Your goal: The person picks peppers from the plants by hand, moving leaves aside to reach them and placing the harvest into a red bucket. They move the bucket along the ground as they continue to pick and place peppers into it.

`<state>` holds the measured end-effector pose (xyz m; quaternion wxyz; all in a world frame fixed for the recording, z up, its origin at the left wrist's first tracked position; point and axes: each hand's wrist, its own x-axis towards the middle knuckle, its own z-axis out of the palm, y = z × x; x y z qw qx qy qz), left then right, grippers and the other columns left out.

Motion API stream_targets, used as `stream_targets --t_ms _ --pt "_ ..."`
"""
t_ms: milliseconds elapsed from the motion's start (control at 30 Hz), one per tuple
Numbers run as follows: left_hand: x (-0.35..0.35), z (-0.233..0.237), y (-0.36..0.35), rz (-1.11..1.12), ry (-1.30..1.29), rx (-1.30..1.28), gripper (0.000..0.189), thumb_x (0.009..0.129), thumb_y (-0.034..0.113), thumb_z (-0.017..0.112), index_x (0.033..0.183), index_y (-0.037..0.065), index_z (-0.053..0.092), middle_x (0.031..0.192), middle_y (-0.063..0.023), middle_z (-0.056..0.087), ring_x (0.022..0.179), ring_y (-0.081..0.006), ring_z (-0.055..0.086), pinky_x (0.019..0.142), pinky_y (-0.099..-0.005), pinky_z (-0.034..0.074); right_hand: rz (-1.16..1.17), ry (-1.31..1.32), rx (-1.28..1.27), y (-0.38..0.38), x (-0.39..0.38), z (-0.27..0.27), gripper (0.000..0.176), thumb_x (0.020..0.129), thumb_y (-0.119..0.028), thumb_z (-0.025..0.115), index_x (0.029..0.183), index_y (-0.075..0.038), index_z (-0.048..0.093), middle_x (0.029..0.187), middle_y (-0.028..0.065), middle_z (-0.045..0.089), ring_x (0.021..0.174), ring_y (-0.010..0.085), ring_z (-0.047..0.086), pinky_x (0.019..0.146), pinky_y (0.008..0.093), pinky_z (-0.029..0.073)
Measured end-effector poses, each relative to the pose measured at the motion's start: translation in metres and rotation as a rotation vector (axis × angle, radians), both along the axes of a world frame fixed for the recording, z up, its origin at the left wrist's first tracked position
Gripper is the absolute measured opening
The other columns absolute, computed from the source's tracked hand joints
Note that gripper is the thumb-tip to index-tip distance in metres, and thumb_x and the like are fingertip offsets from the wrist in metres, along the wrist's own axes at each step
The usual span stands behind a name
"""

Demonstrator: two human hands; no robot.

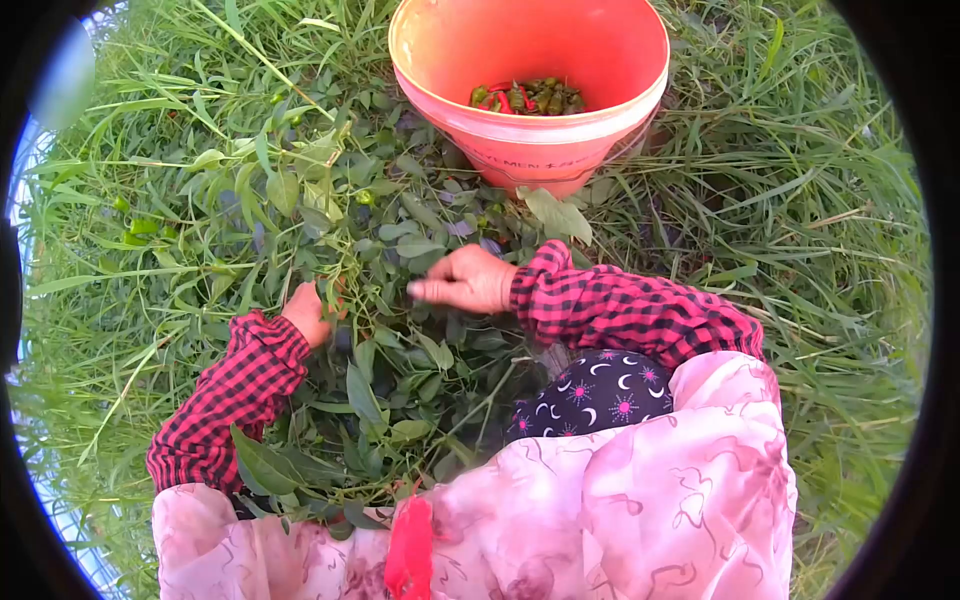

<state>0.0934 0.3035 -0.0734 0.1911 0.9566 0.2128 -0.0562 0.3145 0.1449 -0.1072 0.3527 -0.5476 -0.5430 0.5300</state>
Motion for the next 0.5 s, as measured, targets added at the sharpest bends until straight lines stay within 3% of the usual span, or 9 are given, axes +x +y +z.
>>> stream_targets --t_ms 33,100,133,200,233,300,400,433,500 --pt "-0.001 -0.001 0.003 -0.012 -0.027 -0.025 0.015 0.068 0.01 0.055 0.082 0.003 0.056 0.078 -0.0187 0.057 0.076 -0.0376 0.054 0.064 -0.0431 0.044 -0.225 0.077 -0.112 0.004 0.011 -0.009 0.036 0.083 -0.036 0.052 0.076 -0.001 0.059 0.073 0.0163 0.058 0.07 0.0268 0.056 0.065 0.0354 0.044" --pt "-0.007 -0.009 0.012 -0.035 -0.079 -0.08 0.017 0.065 0.004 0.057 0.081 0.001 0.054 0.076 -0.0201 0.055 0.076 -0.0395 0.052 0.063 -0.0433 0.042 -0.39 -0.568 0.322 0.003 0.028 -0.043 0.029 0.08 -0.031 0.054 0.08 -0.003 0.058 0.076 0.0173 0.056 0.077 0.0289 0.055 0.068 0.0381 0.044" --pt "-0.016 -0.029 0.023 0.167 -0.123 -0.36 0.017 0.064 0.003 0.057 0.081 0.001 0.054 0.074 -0.0198 0.054 0.075 -0.0404 0.051 0.064 -0.0433 0.042 -0.331 -0.765 0.293 -0.008 0.026 -0.062 0.022 0.079 -0.024 0.055 0.082 -0.002 0.056 0.076 0.0155 0.053 0.079 0.0327 0.052 0.069 0.04 0.043" --pt "-0.011 -0.026 0.023 0.195 -0.145 -0.392 0.017 0.064 0.002 0.056 0.081 0.0 0.054 0.074 -0.0196 0.054 0.075 -0.0407 0.05 0.064 -0.0427 0.042 -0.011 -0.691 -0.085 -0.029 0.013 -0.115 0.017 0.075 -0.022 0.057 0.085 -0.009 0.058 0.079 0.013 0.054 0.08 0.031 0.053 0.074 0.0409 0.041" --pt "-0.01 -0.025 0.022 0.232 -0.163 -0.427 0.017 0.065 0.0 0.055 0.082 -0.001 0.054 0.074 -0.0195 0.053 0.075 -0.0411 0.05 0.063 -0.0421 0.042 0.337 -0.673 -0.039 -0.035 0.012 -0.142 0.019 0.072 -0.02 0.058 0.088 -0.01 0.059 0.079 0.0109 0.055 0.081 0.0297 0.054 0.074 0.0407 0.042" --pt "-0.014 -0.031 0.023 0.101 -0.289 -0.223 0.015 0.072 0.002 0.051 0.086 0.001 0.053 0.071 -0.0136 0.054 0.068 -0.0332 0.053 0.059 -0.0375 0.042 0.186 -0.706 0.287 -0.053 -0.005 -0.171 0.021 0.07 -0.016 0.06 0.09 -0.011 0.059 0.076 0.0091 0.055 0.081 0.0282 0.054 0.068 0.0384 0.043" --pt "-0.013 0.0 0.014 0.913 -0.451 -1.793 0.019 0.088 0.021 0.039 0.1 0.01 0.05 0.073 0.0005 0.049 0.061 -0.0107 0.047 0.053 -0.0243 0.039 -0.192 -0.548 0.278 -0.049 -0.003 -0.137 0.02 0.069 -0.013 0.058 0.088 -0.008 0.06 0.069 0.0092 0.059 0.065 0.025 0.057 0.069 0.0344 0.044" --pt "-0.021 -0.002 0.023 0.907 -0.447 -1.792 0.019 0.088 0.021 0.039 0.1 0.01 0.05 0.073 0.0005 0.049 0.061 -0.0107 0.047 0.053 -0.0243 0.039 -0.197 -0.55 0.279 -0.046 0.002 -0.135 0.02 0.069 -0.013 0.058 0.088 -0.008 0.06 0.069 0.0092 0.059 0.065 0.025 0.057 0.069 0.0344 0.044" --pt "-0.031 -0.006 0.035 0.602 -0.287 -1.742 0.026 0.09 0.028 0.042 0.111 0.013 0.047 0.088 0.0002 0.052 0.066 -0.0123 0.047 0.057 -0.0261 0.039 -0.477 -0.12 0.048 -0.041 0.015 -0.131 0.02 0.071 -0.009 0.056 0.09 -0.006 0.059 0.067 0.0072 0.058 0.065 0.0201 0.057 0.066 0.032 0.045"
